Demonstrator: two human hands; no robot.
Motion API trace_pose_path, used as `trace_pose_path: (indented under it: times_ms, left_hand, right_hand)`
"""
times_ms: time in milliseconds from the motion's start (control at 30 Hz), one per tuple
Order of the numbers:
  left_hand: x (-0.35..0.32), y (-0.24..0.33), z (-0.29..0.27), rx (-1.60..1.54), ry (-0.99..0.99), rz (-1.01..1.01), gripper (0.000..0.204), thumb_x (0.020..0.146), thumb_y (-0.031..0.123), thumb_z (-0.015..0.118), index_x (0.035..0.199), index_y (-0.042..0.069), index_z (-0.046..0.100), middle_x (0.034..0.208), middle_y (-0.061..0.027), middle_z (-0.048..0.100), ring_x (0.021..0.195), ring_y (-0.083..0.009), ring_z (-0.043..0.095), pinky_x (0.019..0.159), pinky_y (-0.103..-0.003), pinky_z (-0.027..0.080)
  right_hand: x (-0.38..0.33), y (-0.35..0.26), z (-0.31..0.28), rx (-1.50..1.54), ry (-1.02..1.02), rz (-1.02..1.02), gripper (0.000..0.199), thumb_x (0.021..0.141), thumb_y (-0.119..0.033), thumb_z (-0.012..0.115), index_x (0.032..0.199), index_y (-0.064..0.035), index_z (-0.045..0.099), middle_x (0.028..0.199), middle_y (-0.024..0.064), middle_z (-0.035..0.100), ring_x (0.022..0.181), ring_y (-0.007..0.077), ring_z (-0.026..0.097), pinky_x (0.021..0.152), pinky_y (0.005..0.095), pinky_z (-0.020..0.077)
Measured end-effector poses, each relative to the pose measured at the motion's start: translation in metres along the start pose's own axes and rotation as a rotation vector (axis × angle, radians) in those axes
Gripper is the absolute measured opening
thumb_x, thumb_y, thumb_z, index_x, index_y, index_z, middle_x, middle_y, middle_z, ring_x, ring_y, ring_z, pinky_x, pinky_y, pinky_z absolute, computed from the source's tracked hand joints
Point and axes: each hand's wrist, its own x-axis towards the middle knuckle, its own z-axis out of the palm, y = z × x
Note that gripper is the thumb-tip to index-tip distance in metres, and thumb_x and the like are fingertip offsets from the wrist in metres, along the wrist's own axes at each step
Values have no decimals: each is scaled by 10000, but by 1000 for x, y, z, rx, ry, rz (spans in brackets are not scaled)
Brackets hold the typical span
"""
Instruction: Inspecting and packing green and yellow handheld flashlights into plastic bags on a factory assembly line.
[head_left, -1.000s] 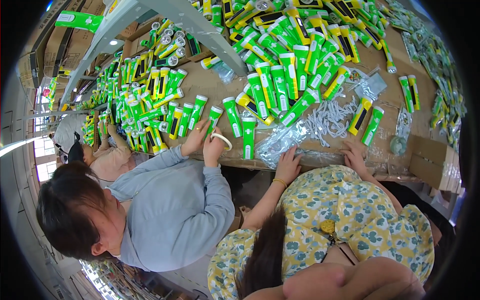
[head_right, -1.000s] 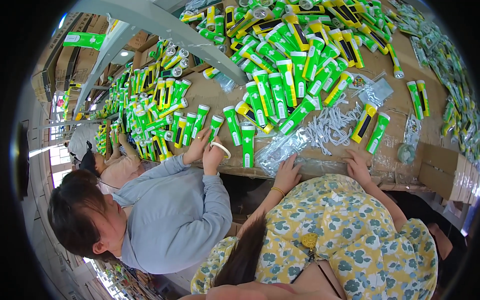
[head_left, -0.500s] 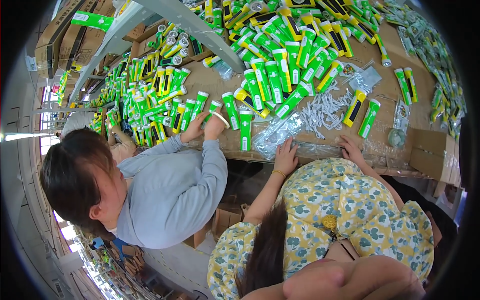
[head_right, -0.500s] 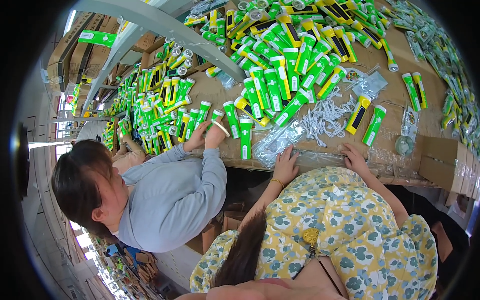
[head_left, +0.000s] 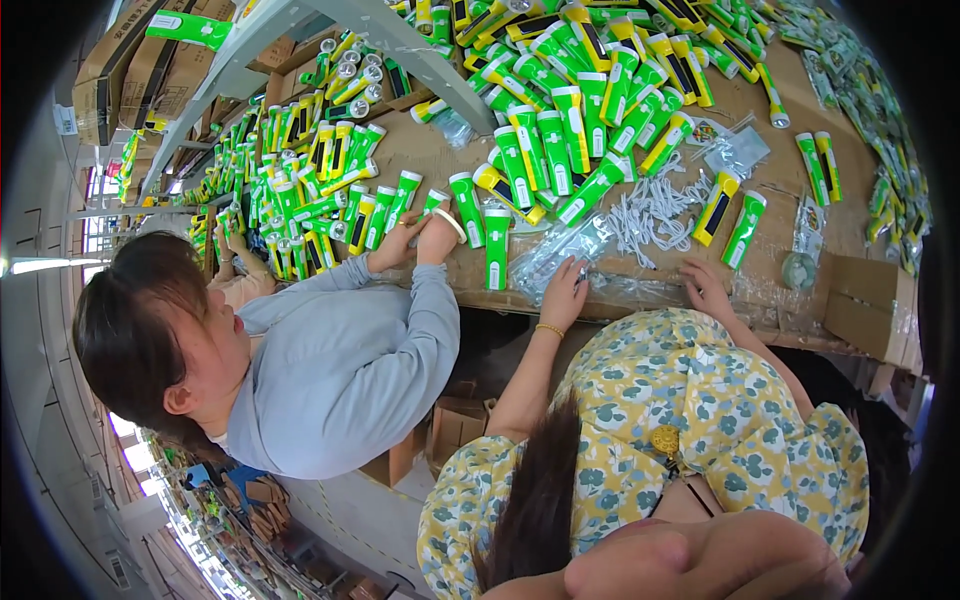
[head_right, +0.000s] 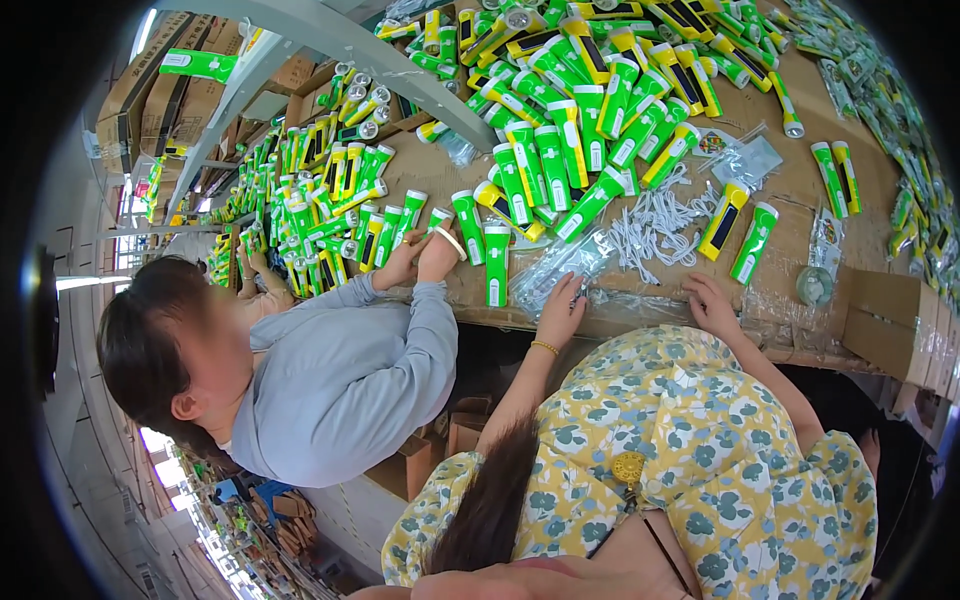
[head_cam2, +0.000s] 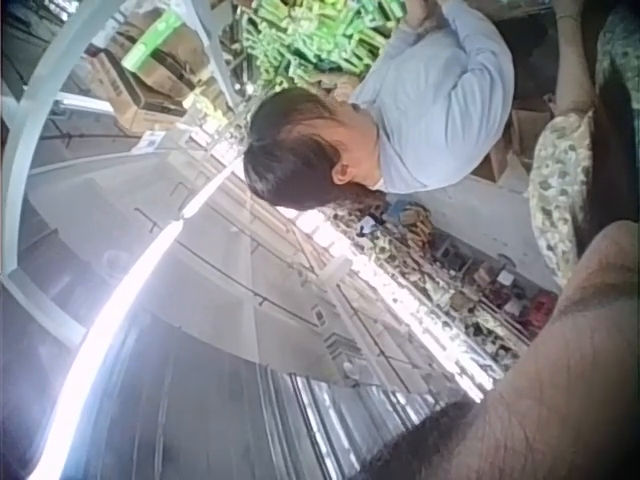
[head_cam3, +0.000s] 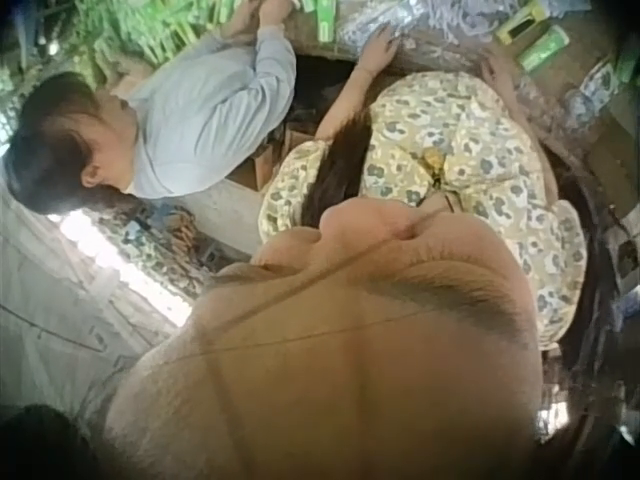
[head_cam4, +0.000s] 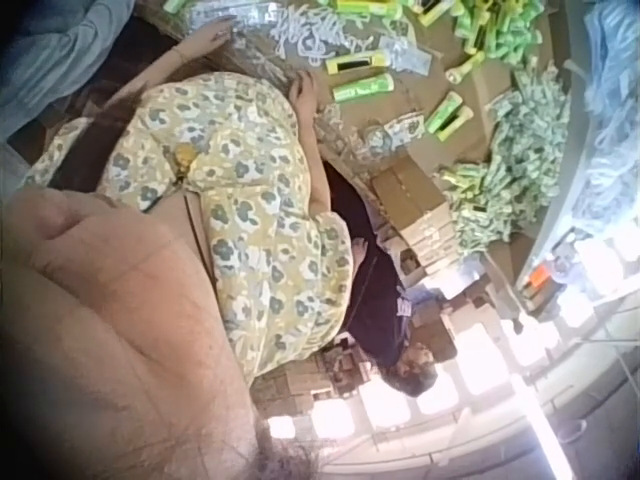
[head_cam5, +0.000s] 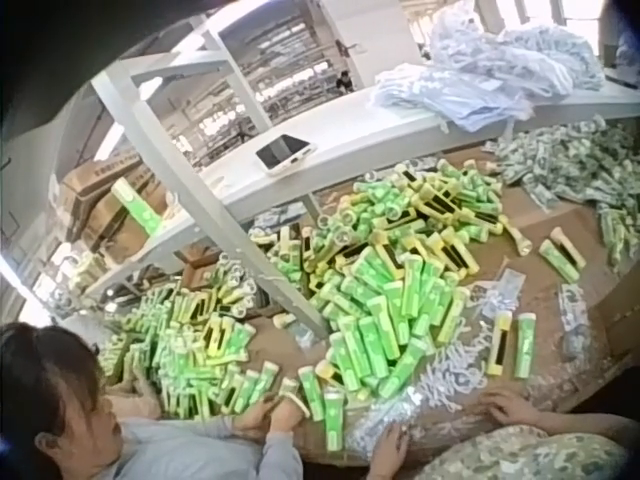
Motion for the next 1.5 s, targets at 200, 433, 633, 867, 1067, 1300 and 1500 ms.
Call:
trace_pose_path:
  times_ms: [200,433,633,867,1067,1300,1500]
  left_hand:
    - [5,0,-4,-38,11,12,338,836,105,558,1166,28,550,1228,-177,514,1116,-352,501,930,-384,421]
    - [18,8,-11,-74,0,22,341,846,93,553,1182,39,540,1247,-159,506,1144,-325,486,958,-361,399]
    - [25,10,-19,-92,22,39,334,843,88,553,1174,43,545,1245,-161,505,1138,-327,491,954,-362,402]
    - [22,5,-32,26,134,63,352,834,87,547,1180,23,528,1249,-194,486,1145,-365,470,966,-405,384]
    - [45,-26,-73,491,383,149,460,848,161,553,1258,-13,440,1313,-254,406,1214,-409,386,1005,-458,326]
    - [13,-1,-37,353,-137,254,381,808,164,596,1135,-10,508,1338,-208,407,1230,-376,390,1010,-443,326]
    - [-21,-7,-7,227,29,208,345,819,123,585,1149,38,534,1333,-183,424,1232,-363,397,1001,-470,323]
  right_hand:
    - [38,-97,-43,56,72,-92,226,851,-10,511,1070,-8,565,1159,139,561,1090,310,529,894,336,439]
    - [40,-302,-167,-13,251,-772,250,852,18,479,1083,-27,564,1113,160,590,1055,272,560,918,359,432]
    - [63,-370,-166,801,317,-2004,360,897,-180,540,1246,-100,501,1276,34,503,1166,125,478,952,318,430]
    - [54,-372,-162,864,91,-1932,429,860,-119,569,1277,-168,483,1347,-7,435,1189,170,452,957,390,417]
    - [45,-366,-160,432,653,-1747,497,801,-60,606,1266,-198,494,1340,-50,431,1184,142,450,881,360,440]
    - [48,-357,-164,454,528,-1756,530,795,-46,599,1285,-202,473,1376,-68,383,1231,139,411,843,369,440]
    - [61,-361,-152,645,698,-1953,328,880,-189,560,1202,-127,558,1319,7,465,1243,102,408,940,258,452]
